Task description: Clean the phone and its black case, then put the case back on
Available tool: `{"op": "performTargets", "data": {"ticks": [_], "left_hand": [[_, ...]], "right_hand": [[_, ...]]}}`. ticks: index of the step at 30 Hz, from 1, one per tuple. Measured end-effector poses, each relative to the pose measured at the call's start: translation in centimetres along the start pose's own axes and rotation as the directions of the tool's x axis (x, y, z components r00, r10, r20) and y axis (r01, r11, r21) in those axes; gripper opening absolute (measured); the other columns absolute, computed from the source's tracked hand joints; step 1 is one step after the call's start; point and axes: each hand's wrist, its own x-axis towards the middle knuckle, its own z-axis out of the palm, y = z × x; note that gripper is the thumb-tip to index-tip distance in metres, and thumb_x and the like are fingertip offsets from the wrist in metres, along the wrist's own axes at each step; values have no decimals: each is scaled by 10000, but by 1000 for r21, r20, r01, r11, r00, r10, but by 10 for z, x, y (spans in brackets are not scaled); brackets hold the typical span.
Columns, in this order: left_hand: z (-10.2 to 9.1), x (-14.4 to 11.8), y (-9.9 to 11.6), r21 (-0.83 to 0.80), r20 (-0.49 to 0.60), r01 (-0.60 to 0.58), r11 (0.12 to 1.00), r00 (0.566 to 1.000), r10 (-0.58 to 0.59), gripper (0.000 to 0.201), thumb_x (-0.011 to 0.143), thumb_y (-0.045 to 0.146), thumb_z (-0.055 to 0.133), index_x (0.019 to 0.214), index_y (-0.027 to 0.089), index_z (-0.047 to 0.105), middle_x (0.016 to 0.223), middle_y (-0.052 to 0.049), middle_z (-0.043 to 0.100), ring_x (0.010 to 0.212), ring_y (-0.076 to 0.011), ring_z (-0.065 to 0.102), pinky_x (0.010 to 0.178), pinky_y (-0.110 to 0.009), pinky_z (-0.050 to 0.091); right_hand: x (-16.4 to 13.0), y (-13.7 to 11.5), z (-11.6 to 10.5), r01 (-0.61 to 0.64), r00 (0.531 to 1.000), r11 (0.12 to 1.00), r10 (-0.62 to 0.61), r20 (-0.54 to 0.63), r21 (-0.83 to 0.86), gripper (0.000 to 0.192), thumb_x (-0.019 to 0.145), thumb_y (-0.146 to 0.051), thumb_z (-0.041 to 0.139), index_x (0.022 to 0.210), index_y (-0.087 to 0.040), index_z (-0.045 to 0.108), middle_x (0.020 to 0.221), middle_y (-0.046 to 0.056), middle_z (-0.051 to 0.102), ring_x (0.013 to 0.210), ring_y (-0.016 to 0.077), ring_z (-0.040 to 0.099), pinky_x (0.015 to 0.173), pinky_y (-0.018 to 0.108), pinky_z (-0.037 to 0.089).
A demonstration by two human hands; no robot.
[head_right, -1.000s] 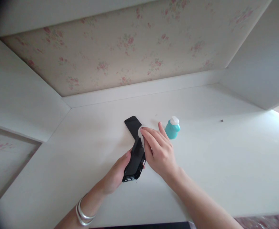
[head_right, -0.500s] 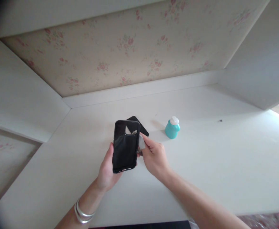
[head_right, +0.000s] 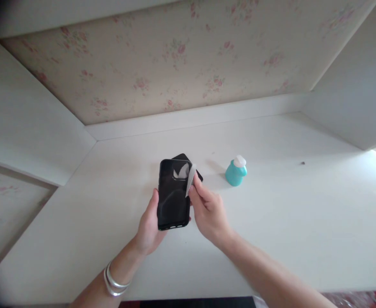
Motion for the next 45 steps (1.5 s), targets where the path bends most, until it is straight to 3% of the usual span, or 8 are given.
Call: {"op": "performTargets", "data": {"ticks": [4,9,15,26,34,38,42,45], "left_hand": [[-1,3,2,-26,-85,-135,990,988,133,616,926,612,465,1281,142,647,1254,-133,680,1268,-307,554,1086,-434,403],[-2,4,4,-31,-181,-188,982,967,179,583,915,595,501,1220,132,683,1196,-123,709,1245,-306,573,1072,-420,417],[-5,7,4,-49,-301,-294,955,916,266,529,886,590,554,1147,159,716,1173,-92,721,1129,-268,648,1001,-378,476],[-5,1,12,-119,-85,-304,945,952,295,573,916,585,512,1392,265,526,1307,-80,647,1250,-264,565,1063,-406,424],[-13,2,5,48,-188,-460,887,868,460,669,796,577,690,1391,338,499,1228,-54,650,1032,-221,654,894,-366,527],[-9,6,10,-6,-309,-523,852,811,496,624,758,571,731,1301,322,550,1102,-21,654,964,-198,668,947,-415,516],[-10,10,19,-134,-328,-416,899,875,356,504,798,643,643,1023,192,646,928,-34,670,928,-198,673,953,-399,508],[-14,11,24,-246,-322,-339,908,912,254,505,822,667,592,910,174,657,859,-32,686,870,-185,684,912,-355,522]], "right_hand": [[-8,1,6,55,996,997,-51,78,-56,426,973,-388,508,1342,-206,621,882,16,697,775,183,635,716,273,534],[-11,0,12,-52,965,997,67,252,-64,391,969,-411,495,1224,-175,674,748,-7,615,661,160,557,607,243,461],[-19,2,21,-193,898,978,142,416,82,341,969,-458,481,1118,-205,656,846,1,610,780,177,542,706,266,478],[-2,-11,2,-342,836,933,248,490,111,367,913,-498,581,781,-164,656,701,-5,569,685,143,524,674,289,469],[-1,-12,2,-428,753,870,193,629,245,381,944,-483,575,1049,-152,733,894,40,709,861,191,660,875,374,544],[-5,-10,0,-230,768,956,63,638,182,418,1010,-414,473,1331,-177,598,1136,68,697,1077,238,648,989,444,521],[-10,-8,-1,201,796,979,-136,590,-45,464,1034,-270,402,1498,-243,396,1400,80,570,1269,234,567,1058,411,489],[-10,-5,-1,516,730,849,-369,575,-110,541,1015,-131,372,1543,-230,301,1543,114,408,1436,232,365,1168,440,360]]}}
